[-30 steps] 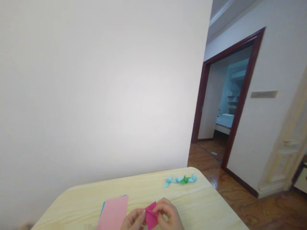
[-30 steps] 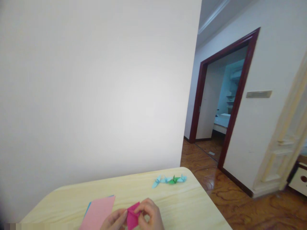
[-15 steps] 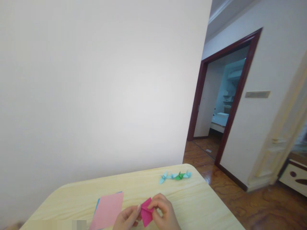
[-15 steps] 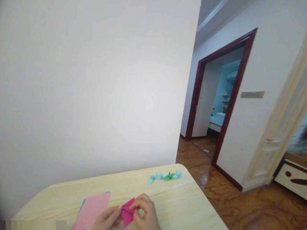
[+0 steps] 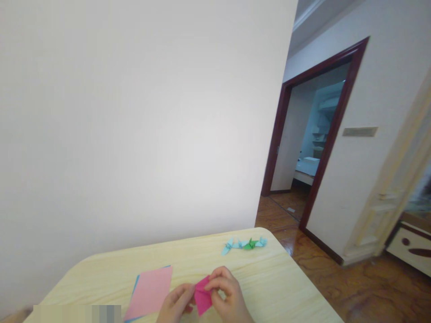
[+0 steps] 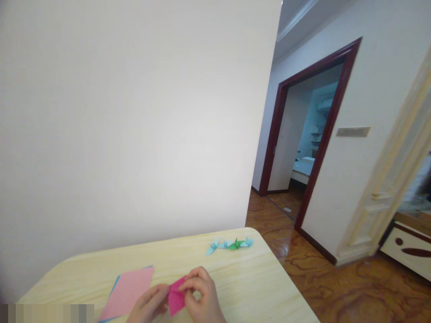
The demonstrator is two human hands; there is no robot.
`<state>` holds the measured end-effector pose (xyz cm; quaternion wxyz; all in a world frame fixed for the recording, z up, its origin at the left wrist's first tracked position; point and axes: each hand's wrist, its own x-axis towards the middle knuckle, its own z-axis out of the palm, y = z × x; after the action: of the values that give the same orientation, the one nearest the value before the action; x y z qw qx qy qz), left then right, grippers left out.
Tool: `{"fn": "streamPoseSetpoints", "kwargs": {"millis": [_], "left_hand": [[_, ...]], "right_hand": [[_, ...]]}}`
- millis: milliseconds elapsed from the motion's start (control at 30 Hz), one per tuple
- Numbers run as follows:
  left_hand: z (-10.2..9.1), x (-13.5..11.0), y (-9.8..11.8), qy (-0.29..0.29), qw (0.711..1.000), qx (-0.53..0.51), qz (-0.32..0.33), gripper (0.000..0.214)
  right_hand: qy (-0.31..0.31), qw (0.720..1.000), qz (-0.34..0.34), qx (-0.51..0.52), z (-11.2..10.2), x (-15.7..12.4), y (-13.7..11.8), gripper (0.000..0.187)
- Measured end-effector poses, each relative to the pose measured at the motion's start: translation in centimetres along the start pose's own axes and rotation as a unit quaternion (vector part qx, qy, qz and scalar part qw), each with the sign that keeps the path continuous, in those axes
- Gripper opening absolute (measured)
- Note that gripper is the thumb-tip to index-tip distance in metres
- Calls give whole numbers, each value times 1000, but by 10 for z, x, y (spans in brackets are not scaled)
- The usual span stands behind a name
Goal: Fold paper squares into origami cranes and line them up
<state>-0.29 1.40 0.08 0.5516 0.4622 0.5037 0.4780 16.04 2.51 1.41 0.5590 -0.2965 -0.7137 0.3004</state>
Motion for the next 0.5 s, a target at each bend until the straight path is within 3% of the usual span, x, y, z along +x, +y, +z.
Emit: {"fn": "streamPoseSetpoints", "kwargs": {"millis": [500], "left_hand": [[0, 0, -3, 10, 1000, 0, 10, 36]], "right_hand": [[-2, 1000, 13, 2, 2, 0, -3, 34]]}}
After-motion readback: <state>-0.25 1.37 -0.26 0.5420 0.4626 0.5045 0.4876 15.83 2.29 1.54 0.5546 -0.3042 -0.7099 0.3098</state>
